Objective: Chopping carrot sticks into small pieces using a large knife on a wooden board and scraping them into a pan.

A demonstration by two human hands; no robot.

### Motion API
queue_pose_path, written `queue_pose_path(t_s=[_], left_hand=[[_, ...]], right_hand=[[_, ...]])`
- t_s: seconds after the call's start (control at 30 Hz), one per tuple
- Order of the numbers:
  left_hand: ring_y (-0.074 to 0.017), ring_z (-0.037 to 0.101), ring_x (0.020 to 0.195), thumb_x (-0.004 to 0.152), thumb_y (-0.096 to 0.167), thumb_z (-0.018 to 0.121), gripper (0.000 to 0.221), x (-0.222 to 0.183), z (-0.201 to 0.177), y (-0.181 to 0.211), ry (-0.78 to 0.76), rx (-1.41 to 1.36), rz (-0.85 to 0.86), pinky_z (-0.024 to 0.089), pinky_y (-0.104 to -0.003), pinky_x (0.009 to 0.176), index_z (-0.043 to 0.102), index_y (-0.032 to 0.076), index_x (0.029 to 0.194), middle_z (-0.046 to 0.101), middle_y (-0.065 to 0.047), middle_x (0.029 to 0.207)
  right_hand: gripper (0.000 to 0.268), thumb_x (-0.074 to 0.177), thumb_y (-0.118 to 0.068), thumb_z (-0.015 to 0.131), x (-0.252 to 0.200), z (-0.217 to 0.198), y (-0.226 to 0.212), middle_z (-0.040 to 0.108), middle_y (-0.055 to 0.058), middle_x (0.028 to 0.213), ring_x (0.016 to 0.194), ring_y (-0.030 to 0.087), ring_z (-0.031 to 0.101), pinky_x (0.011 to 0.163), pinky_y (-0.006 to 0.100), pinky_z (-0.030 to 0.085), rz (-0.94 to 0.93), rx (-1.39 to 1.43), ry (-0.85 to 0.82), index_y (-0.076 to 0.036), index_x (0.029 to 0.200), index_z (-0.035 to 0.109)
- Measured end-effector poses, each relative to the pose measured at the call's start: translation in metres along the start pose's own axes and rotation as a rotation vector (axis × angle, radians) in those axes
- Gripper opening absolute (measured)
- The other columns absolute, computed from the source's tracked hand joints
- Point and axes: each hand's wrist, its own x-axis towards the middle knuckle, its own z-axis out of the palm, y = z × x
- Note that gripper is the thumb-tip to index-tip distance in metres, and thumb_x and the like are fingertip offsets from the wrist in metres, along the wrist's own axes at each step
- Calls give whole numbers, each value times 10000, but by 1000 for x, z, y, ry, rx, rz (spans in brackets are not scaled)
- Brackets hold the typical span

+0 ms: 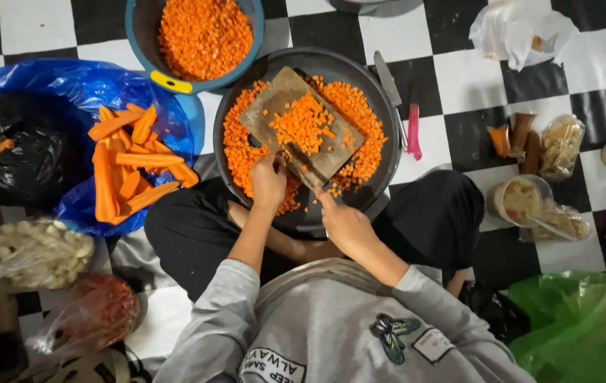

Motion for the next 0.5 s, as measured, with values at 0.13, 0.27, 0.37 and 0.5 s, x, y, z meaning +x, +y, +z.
queue_pose_path(t_s=[0.13, 0.27, 0.37, 0.5], left_hand=[[-278, 723, 968, 967, 27, 638, 126, -9, 0, -1, 73, 127, 63, 629, -330, 740, 717, 41, 1063, 662, -114, 1014], [-462, 574, 1181, 1014, 18, 556, 258, -32, -2, 8, 193, 427, 750, 523, -506, 897, 653, 15, 1254, 527, -297, 1352], [-430, 577, 1186, 984, 108, 594, 203, -32, 0, 3, 245, 552, 914, 515, -508, 870, 693, 96, 1161, 530, -236, 1395], [-447, 545, 1191, 931, 24, 615, 171, -14, -6, -1, 267, 507, 725, 535, -499, 850, 726, 55, 1058, 496, -223, 1365]], right_hand=[[491, 1035, -140, 425, 3, 14, 8, 694, 346, 885, 815, 457, 707, 767, 513, 577, 43, 91, 20, -83, 1518, 357], [513, 1011, -212, 464, -4, 25, 24, 678, 129, 716, 640, 315, 712, 593, 412, 573, -73, -148, 132, -247, 1510, 348], [534, 985, -184, 530, -27, 11, 24, 668, 154, 676, 599, 315, 709, 555, 399, 574, -115, -223, 188, -215, 1501, 400], [572, 981, -326, 524, -55, -19, 27, 704, 291, 1071, 1040, 460, 687, 886, 545, 538, 170, 190, 17, -204, 1498, 310]])
